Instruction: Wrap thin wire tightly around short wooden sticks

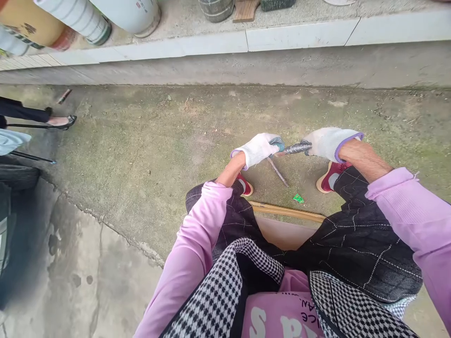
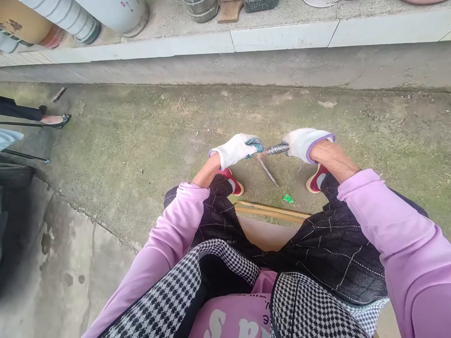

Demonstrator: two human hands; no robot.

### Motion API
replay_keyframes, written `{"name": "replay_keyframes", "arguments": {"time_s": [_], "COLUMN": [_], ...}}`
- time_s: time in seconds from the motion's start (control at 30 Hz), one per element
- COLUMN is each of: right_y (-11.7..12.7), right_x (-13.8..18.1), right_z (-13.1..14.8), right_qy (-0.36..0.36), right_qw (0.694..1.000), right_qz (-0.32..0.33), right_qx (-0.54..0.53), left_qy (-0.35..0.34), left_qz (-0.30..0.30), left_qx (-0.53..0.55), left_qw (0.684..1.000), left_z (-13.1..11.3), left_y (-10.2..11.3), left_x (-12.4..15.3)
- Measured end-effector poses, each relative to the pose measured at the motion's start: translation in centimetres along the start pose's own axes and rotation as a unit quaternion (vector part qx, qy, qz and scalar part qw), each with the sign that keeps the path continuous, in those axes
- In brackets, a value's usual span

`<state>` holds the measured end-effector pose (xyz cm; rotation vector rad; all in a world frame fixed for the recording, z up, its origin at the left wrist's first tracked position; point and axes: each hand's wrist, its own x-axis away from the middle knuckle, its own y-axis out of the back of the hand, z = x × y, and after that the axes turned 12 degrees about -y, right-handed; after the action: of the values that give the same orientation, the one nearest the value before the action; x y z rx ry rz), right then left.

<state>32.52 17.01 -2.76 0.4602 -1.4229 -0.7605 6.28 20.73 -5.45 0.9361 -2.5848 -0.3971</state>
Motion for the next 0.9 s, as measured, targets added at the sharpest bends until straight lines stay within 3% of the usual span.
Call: {"name": "replay_keyframes", "arguments": {"time_s": [0.07,0.13,0.23,0.3,0.37,0.43,0.57,0.63,0.73,0.9], "right_y": [-0.2,-0.2,0.4,1.1,1.6,1.8,1.1,0.5,-0.2,-0.6], "right_x": [0.5,1.4,3.2,4.0,3.9,2.9,0.4,-0.4,-0.6,0.7], "right_z": [-0.7,-1.4,-2.0,-2.2,-2.2,-2.1,-1.3,-0.9,-0.5,-1.2], "right_qy": [0.022,0.059,0.119,0.129,0.108,0.065,-0.013,-0.023,-0.005,0.037], "right_qw": [0.998,0.988,0.939,0.903,0.89,0.915,0.987,0.997,1.0,0.994], "right_qz": [0.054,0.124,0.191,0.162,0.086,0.001,-0.082,-0.059,0.005,0.103], "right_qx": [-0.006,-0.078,-0.261,-0.377,-0.435,-0.398,-0.136,-0.043,0.01,-0.018], "left_qy": [-0.002,0.009,0.021,0.021,0.021,0.021,0.002,-0.002,0.003,0.017], "left_qz": [-0.016,-0.034,-0.047,-0.041,-0.02,0.008,0.033,0.031,0.019,-0.024], "left_qx": [0.005,0.017,0.056,0.08,0.093,0.1,0.072,0.037,0.006,0.025], "left_qw": [1.0,0.999,0.997,0.996,0.995,0.995,0.997,0.999,1.0,0.999], "left_z": [0.1,0.0,-0.3,-0.6,-0.9,-0.9,-0.4,0.0,0.7,1.7], "left_y": [0.5,0.8,0.5,-0.1,-0.9,-1.7,-2.2,-1.8,-0.9,0.5], "left_x": [-0.1,-0.4,-0.8,-1.0,-1.1,-1.0,-0.7,-0.5,-0.4,-0.6]}}
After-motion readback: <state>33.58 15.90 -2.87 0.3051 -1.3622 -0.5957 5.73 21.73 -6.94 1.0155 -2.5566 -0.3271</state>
